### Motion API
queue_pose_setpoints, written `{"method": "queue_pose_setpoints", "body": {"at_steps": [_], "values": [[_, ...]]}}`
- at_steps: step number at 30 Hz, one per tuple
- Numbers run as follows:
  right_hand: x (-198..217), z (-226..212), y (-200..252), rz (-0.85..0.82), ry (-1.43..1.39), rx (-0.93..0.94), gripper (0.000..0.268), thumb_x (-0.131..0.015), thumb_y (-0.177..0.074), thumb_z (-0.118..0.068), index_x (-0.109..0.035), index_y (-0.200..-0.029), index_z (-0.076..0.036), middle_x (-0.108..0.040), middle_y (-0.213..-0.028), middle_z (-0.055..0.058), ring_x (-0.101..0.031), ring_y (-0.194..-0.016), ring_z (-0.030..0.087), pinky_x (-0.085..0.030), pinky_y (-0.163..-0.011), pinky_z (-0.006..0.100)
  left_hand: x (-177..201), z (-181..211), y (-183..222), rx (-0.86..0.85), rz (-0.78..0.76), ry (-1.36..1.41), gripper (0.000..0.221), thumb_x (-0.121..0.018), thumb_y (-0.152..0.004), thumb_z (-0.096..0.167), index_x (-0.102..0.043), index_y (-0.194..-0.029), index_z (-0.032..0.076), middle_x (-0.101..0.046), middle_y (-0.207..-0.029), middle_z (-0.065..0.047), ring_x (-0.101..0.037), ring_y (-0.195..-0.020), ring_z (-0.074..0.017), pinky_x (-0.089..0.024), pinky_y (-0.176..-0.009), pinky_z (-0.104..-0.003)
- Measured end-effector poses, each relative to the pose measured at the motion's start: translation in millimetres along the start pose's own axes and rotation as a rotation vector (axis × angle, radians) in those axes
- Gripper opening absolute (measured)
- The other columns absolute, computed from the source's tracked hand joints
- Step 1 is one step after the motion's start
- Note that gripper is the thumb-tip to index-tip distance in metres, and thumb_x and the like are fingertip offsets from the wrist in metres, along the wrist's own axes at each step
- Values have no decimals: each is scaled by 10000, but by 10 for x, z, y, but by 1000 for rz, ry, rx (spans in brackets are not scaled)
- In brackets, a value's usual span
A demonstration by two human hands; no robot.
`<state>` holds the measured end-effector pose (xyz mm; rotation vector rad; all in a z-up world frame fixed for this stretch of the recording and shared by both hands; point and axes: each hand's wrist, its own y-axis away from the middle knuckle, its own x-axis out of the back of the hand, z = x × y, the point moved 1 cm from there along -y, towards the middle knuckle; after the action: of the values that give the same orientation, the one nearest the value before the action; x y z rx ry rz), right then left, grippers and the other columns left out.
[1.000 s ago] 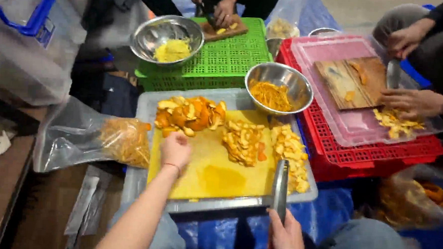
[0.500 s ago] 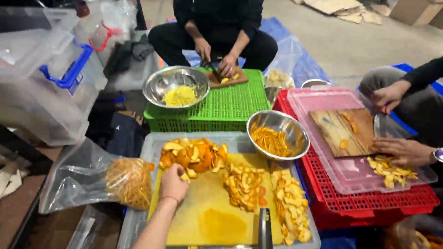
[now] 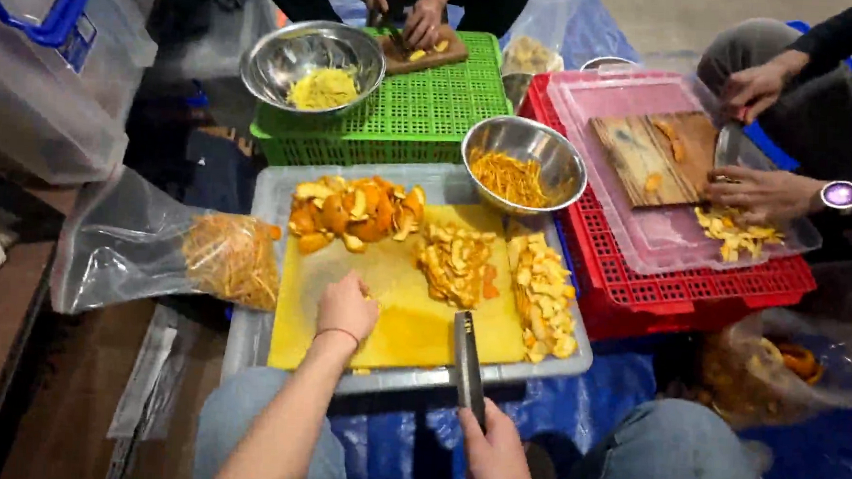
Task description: Slicing fruit peels into thin strips using a knife on a cutting board while sitting on the floor.
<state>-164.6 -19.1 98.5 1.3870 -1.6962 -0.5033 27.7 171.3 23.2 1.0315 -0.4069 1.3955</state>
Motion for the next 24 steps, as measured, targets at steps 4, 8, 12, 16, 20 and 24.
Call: {"method": "queue_pose_setpoints", "body": {"at_steps": [4,8,12,16,20,24], "values": [[-43,124,-66,-22,-22,15,195,-527,-1072,-289,-649,-1051,-138,-534,-622,75,-530,-472,176,-450,-451,301,-143,-39,16,7,7,92,247,-601,-813,49,-722,-995,166,-686,-1083,-131,-666,-997,-357,-566,-885,-444],[-133,403,-354,10,-45,172,169,-607,-1020,-273,-671,-945,-136,-551,-563,48,-553,-463,158,-455,-475,319,-525,-93,22,-241,-50,143,197,-624,-770,28,-721,-879,161,-753,-873,-45,-703,-872,-230,-565,-841,-346],[-240,676,-636,19,18,324,222,-624,-985,-277,-593,-808,-147,-580,-618,1,-585,-539,118,-488,-563,326,-569,76,318,-328,-58,146,205,-581,-784,44,-699,-897,168,-747,-764,-59,-703,-826,-258,-558,-818,-370],[-216,519,-494,-44,102,234,207,-562,-1023,-307,-601,-879,-163,-579,-710,-13,-586,-656,111,-462,-676,304,-510,137,448,-279,-54,190,149,-620,-836,26,-679,-901,146,-740,-805,-66,-712,-780,-217,-585,-801,-344],[-243,437,-446,-58,117,267,201,-557,-1017,-310,-592,-871,-175,-560,-703,-26,-553,-655,103,-451,-678,302,-538,117,461,-309,-69,215,127,-660,-825,23,-667,-868,143,-722,-777,-38,-690,-744,-187,-581,-772,-306],[-257,379,-348,-134,-6,190,208,-528,-1051,-255,-499,-885,-134,-480,-543,55,-529,-367,185,-437,-398,323,-552,115,495,-314,-94,237,102,-680,-870,36,-678,-906,132,-754,-912,-53,-736,-884,-210,-617,-852,-315]]}}
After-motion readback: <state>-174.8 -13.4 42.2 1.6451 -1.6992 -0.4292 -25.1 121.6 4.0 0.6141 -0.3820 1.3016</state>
